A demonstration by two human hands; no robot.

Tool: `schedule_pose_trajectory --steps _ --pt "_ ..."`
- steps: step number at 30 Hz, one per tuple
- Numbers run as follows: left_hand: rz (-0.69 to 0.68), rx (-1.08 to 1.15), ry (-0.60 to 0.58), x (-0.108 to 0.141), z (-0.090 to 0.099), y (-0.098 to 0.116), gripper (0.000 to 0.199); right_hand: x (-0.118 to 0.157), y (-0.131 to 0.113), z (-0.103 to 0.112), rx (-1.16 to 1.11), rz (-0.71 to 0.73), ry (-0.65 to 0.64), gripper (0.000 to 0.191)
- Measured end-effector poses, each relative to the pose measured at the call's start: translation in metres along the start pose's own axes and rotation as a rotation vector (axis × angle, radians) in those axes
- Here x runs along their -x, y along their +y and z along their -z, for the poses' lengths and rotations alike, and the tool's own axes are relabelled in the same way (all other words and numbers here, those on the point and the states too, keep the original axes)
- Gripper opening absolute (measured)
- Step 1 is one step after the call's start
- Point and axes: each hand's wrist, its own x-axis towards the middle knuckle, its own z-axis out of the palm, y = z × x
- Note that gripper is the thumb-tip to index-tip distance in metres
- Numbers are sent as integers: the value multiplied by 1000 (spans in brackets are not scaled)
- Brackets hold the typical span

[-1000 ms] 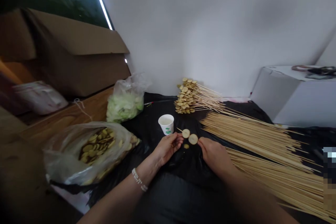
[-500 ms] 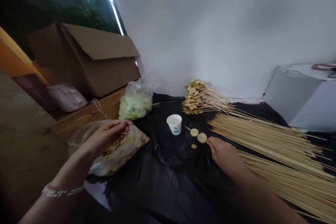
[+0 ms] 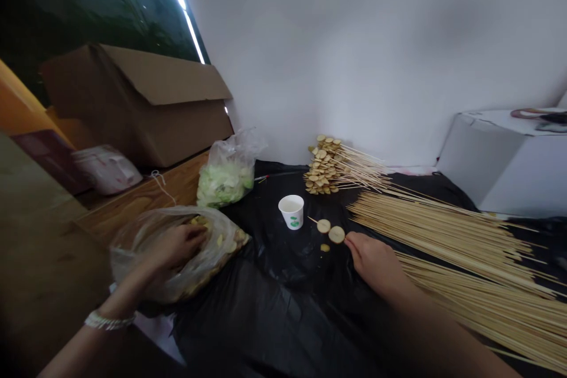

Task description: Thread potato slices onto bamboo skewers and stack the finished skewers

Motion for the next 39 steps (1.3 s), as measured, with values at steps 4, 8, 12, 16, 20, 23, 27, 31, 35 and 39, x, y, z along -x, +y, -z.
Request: schedule_pose_trajectory --steps 4,8,12,16,20,23,27,31,35,39 --pt "-77 120 -73 14 -1 39 44 -2 -7 6 -31 0 -16 32" --pt "-38 637 -366 32 -59 90 45 -3 -15 12 -64 -12 -36 33" --pt "95 922 -636 33 -136 119 48 -3 -16 19 -87 -32 -18 32" --pt "203 1060 -740 26 -192 129 55 -6 -8 24 -99 -72 12 29" --pt "270 1151 -752 25 -218 125 35 -7 -1 24 -116 -96 39 26" --pt "297 1163 -725 28 -220 118 26 -6 0 24 -159 -91 28 26" --pt "280 1186 -712 28 -213 114 22 -4 -3 30 -228 -61 39 25" --pt "359 1291 -687 26 -208 116 18 -3 -10 39 -302 -26 74 22" --pt "527 1354 -671 27 -211 116 11 -2 -15 44 -304 -16 32 22" --pt "595 1371 -646 25 -213 114 8 -1 -16 44 -274 -16 0 22"
